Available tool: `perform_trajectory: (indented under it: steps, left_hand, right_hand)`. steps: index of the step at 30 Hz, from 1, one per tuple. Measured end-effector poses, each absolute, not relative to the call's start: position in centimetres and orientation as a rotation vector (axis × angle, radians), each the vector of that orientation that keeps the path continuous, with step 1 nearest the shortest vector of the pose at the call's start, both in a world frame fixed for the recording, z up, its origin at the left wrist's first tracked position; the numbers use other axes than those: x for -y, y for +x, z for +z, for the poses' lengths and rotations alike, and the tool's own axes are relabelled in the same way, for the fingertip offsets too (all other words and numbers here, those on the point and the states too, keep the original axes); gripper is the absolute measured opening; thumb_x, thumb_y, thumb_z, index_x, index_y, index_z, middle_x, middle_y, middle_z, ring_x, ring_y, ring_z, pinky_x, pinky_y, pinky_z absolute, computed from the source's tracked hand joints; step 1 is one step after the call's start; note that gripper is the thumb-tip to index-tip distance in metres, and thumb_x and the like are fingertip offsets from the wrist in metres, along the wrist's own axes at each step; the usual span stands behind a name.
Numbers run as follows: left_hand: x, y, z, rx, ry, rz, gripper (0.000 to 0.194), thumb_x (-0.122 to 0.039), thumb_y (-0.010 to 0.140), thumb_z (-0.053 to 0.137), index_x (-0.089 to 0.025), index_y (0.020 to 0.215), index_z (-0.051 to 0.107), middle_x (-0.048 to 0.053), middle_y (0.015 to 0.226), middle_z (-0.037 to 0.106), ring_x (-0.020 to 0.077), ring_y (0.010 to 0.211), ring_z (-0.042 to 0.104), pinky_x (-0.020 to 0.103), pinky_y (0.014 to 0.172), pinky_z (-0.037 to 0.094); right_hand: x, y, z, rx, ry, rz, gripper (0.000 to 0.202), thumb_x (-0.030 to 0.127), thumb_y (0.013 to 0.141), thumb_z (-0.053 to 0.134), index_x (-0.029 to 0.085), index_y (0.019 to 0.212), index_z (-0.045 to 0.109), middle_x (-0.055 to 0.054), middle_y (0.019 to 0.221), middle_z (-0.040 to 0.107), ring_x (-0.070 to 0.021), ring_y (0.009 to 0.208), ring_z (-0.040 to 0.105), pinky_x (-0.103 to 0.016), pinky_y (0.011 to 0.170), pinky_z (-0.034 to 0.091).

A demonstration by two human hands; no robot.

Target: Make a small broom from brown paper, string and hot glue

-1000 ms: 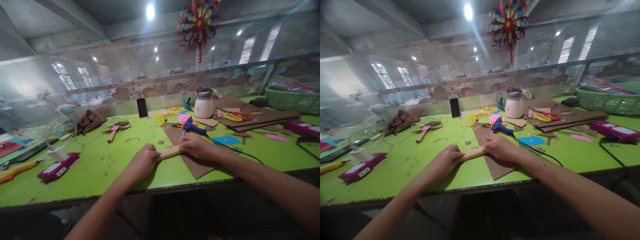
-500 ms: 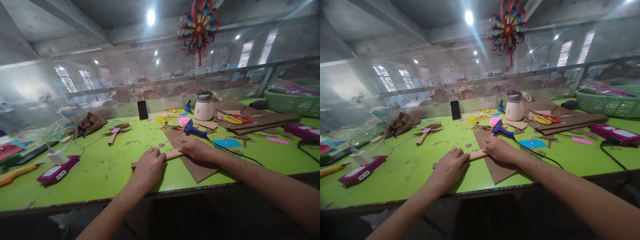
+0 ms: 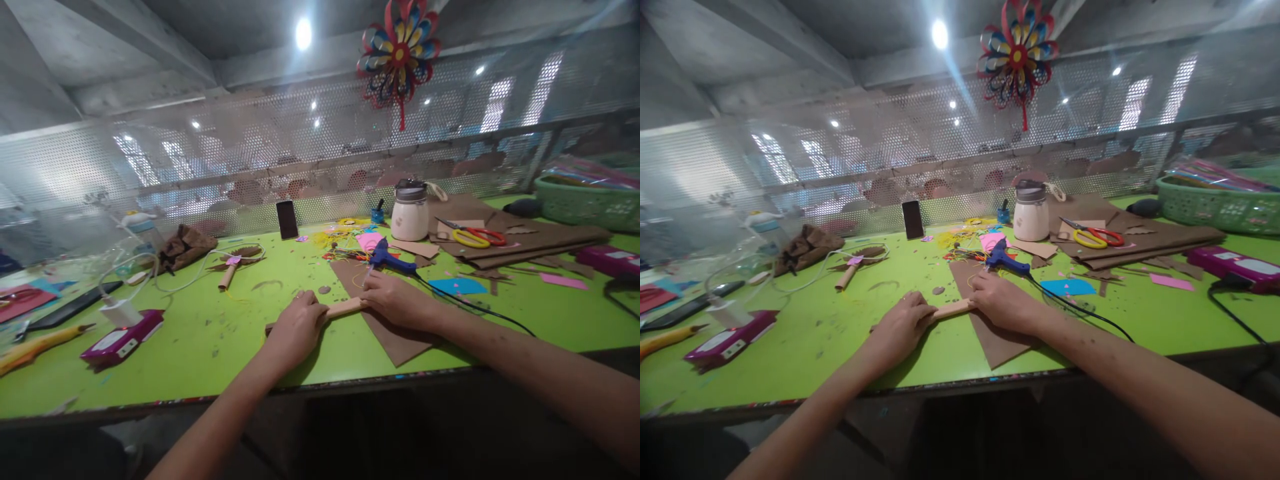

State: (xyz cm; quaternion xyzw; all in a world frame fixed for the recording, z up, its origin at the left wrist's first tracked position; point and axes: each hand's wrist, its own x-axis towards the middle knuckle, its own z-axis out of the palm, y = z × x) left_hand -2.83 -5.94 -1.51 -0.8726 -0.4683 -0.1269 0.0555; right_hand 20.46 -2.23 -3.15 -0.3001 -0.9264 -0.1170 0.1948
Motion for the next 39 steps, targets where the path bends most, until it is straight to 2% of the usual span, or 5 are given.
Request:
perform_trajectory:
  steps: [5, 15, 24, 31, 39]
  left_hand:
    - [5.6, -3.0, -1.0, 1.526, -2.73, -0.474, 0.029, -0.026, 0.091, 0.042, -0.014, 0.106, 0.064, 0.007, 0.086, 0.057, 0.0175, 0.079, 0.054, 0.027, 0.07, 0.041]
    - [5.4, -3.3, -1.1, 1.455, -2.685, -0.417, 0.027, -0.025, 0.09, 0.046, -0.016, 0.088, 0.072, 0.007, 0.076, 0.058, 0.0193, 0.079, 0.052, 0.028, 0.067, 0.039]
    - [5.2, -3.7, -2.4, 1.287, -2.597, -0.349, 0.029, -0.024, 0.091, 0.042, -0.015, 0.077, 0.066, 0.007, 0.079, 0.055, 0.0184, 0.077, 0.049, 0.029, 0.067, 0.038]
    - [3.0, -5.5, -0.4, 1.089, -2.739, -0.168, 0.021, -0.014, 0.086, 0.044, -0.015, 0.081, 0.065, 0.005, 0.078, 0.056, 0.0149, 0.069, 0.05, 0.025, 0.061, 0.036]
    - [0.8, -6.4, -0.3, 0.711, -2.761, -0.139, 0.015, -0.014, 0.084, 0.051, -0.016, 0.081, 0.066, 0.006, 0.076, 0.06, 0.0168, 0.075, 0.054, 0.028, 0.067, 0.04]
  right_hand:
    - [2.1, 20.5, -2.8, 2.62, -0.857, -0.205, 0.033, 0.022, 0.093, 0.043, 0.013, 0.072, 0.066, -0.007, 0.077, 0.054, -0.0151, 0.072, 0.046, -0.027, 0.064, 0.035]
    - [1.9, 20.7, -2.2, 2.619, -0.876, 0.028, 0.034, 0.032, 0.093, 0.044, 0.014, 0.081, 0.07, -0.007, 0.08, 0.056, -0.0146, 0.073, 0.049, -0.025, 0.065, 0.036]
    - [2.1, 20.5, -2.2, 2.676, -0.893, -0.142, 0.03, 0.027, 0.093, 0.044, 0.012, 0.078, 0.066, -0.007, 0.082, 0.056, -0.0149, 0.075, 0.05, -0.026, 0.067, 0.035]
    - [4.8, 18.7, -0.9, 2.767, -0.998, -0.263, 0.026, 0.023, 0.092, 0.041, 0.013, 0.084, 0.065, -0.008, 0.08, 0.06, -0.016, 0.07, 0.051, -0.027, 0.06, 0.03]
    - [9.3, 14.5, -0.1, 2.678, -1.305, -0.189, 0.019, 0.017, 0.09, 0.043, 0.014, 0.085, 0.061, -0.008, 0.071, 0.064, -0.0155, 0.061, 0.054, -0.028, 0.051, 0.024]
